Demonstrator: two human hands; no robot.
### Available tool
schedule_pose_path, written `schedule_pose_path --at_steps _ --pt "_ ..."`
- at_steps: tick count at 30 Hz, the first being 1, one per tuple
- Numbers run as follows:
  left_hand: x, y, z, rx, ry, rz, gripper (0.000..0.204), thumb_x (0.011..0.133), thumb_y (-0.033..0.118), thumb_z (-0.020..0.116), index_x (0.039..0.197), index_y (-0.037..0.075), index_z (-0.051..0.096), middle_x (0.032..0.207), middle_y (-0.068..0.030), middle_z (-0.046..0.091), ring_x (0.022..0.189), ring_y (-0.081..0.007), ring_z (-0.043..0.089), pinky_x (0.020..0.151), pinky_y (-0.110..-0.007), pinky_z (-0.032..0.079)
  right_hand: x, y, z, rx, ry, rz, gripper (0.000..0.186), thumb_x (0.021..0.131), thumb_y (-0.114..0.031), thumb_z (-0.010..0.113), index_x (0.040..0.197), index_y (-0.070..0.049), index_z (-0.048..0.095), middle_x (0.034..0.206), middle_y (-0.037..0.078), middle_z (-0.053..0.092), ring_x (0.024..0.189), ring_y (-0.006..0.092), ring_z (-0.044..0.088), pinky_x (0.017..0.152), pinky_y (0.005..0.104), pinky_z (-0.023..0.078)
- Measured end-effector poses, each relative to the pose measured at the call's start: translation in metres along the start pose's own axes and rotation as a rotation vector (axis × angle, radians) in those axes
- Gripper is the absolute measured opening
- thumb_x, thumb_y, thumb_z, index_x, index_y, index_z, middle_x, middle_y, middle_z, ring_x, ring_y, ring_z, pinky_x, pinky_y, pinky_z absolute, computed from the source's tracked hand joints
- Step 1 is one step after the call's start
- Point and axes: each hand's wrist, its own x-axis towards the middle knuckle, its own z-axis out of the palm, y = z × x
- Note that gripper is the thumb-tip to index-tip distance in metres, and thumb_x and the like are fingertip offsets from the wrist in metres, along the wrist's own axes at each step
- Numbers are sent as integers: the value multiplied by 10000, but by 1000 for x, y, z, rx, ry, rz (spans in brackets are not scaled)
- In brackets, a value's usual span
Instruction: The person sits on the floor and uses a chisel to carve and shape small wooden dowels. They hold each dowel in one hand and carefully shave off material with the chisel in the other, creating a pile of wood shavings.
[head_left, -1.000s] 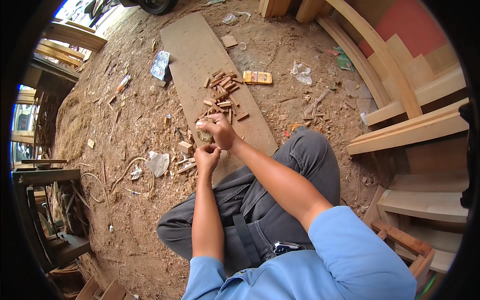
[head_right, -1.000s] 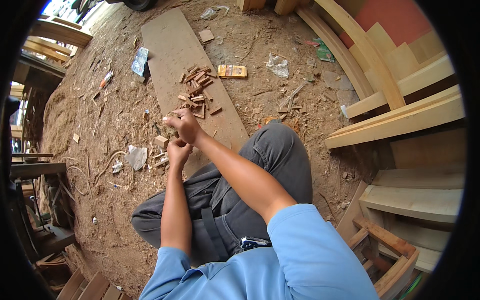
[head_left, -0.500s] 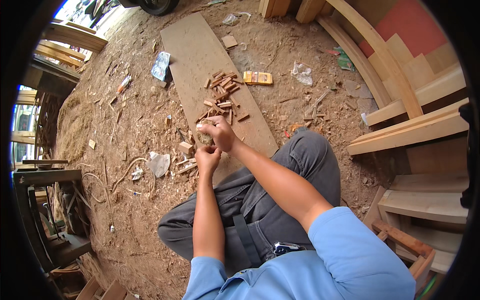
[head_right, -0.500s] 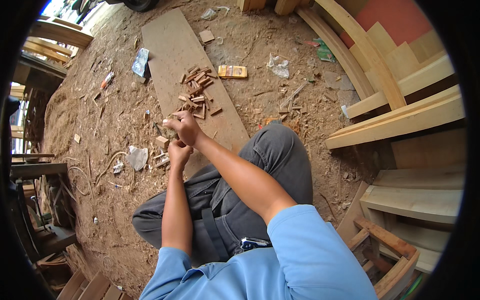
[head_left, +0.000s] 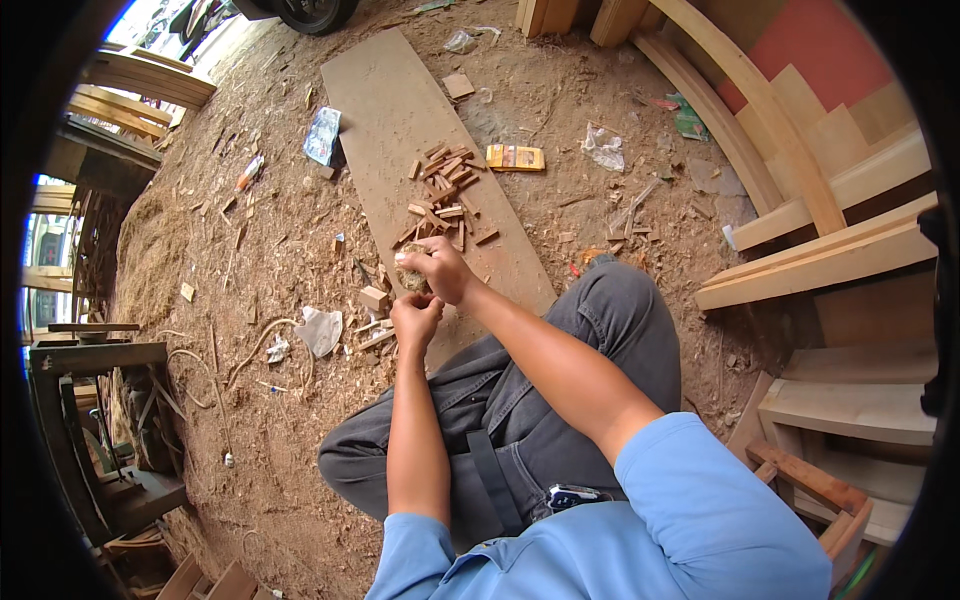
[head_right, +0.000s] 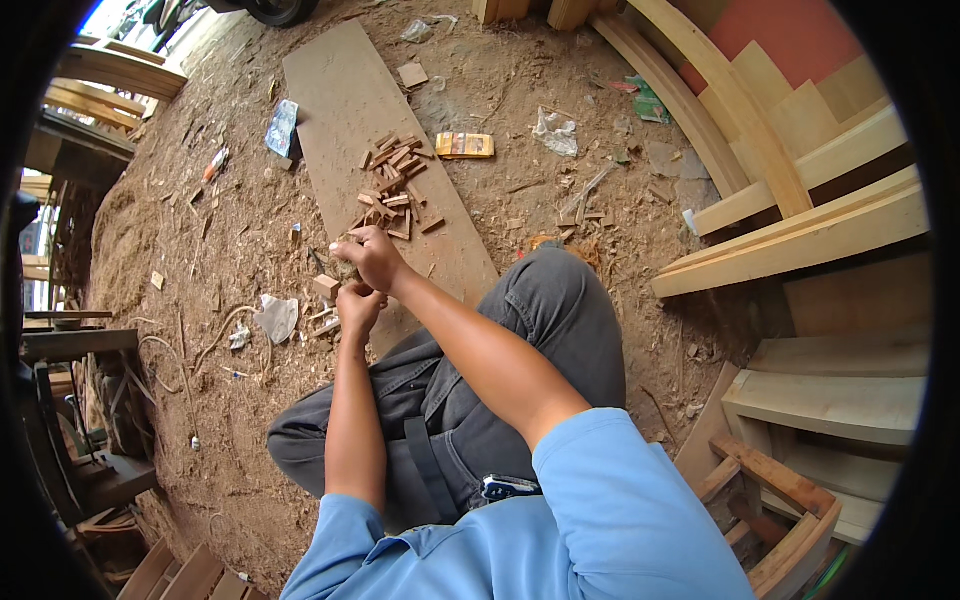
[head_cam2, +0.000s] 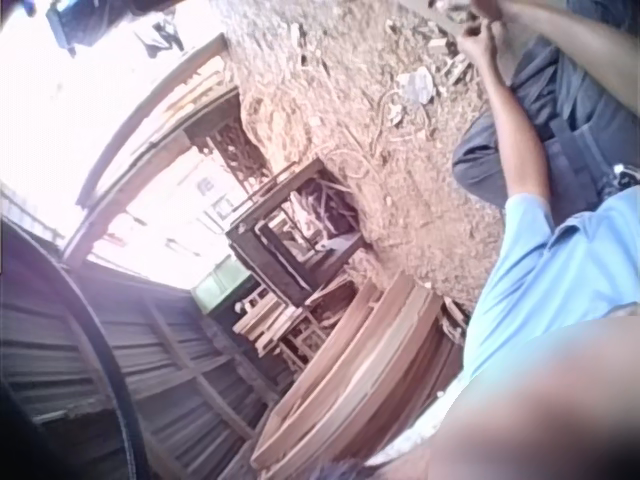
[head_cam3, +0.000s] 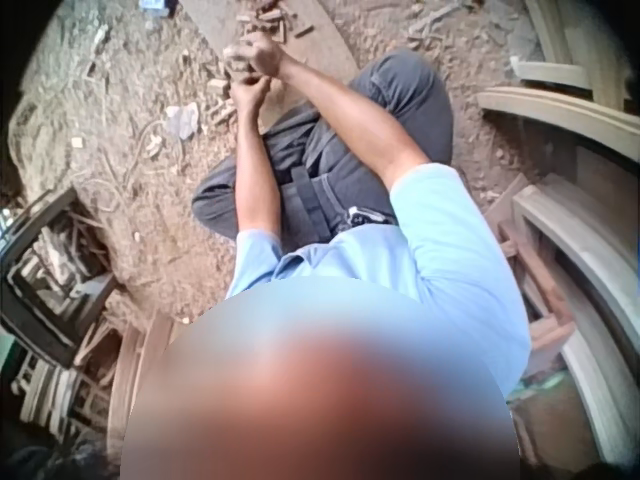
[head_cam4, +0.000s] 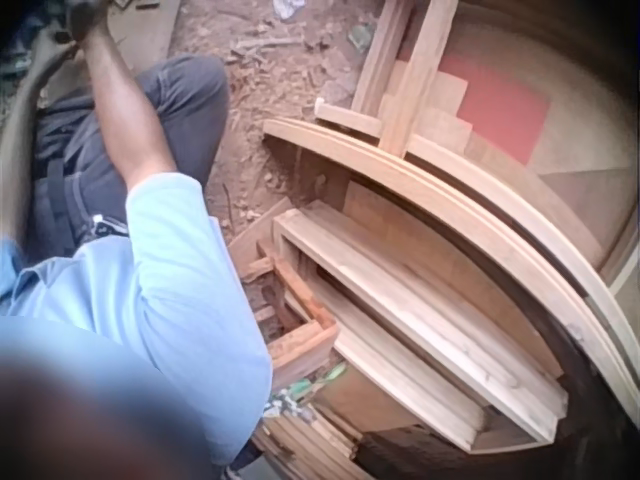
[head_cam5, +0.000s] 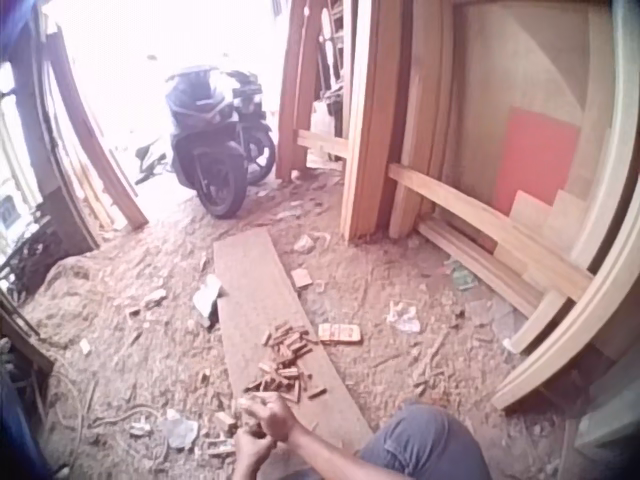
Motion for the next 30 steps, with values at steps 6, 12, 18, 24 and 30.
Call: schedule_pose_path --at_steps 6,12,18,24,30 --pt "4 -1 -1 23 6 -12 205 756 156 733 783 -47 734 666 -128 711 591 -191 691 628 -327 548 -1 -4 -2 -2 -64 15 278 843 -229 620 759 31 667 706 24 648 697 82 550 676 269 450" --pt "7 -11 2 90 15 24 258 729 192 732 792 -58 734 670 -179 702 629 -241 711 682 -349 558 -4 -2 -1 -58 -21 -9 317 836 -269 627 796 36 701 741 84 691 700 113 598 675 278 469" --pt "7 -10 0 123 25 -8 270 722 199 730 762 -68 731 690 -207 702 655 -278 719 714 -369 561 -7 -3 4 -100 -54 29 254 842 -230 622 786 4 703 735 71 685 675 99 580 645 277 454" --pt "4 -6 1 8 -17 -70 252 744 214 736 760 -37 747 636 -144 698 607 -204 701 663 -338 553 -1 2 -3 -111 -43 131 258 855 -229 622 743 2 660 686 0 621 664 70 522 626 267 426" --pt "2 -9 -1 97 3 -14 250 738 210 744 750 -40 746 633 -148 697 599 -200 699 656 -335 552 -7 9 -1 -121 -19 60 296 838 -241 631 772 43 681 714 52 665 701 92 571 680 280 469"
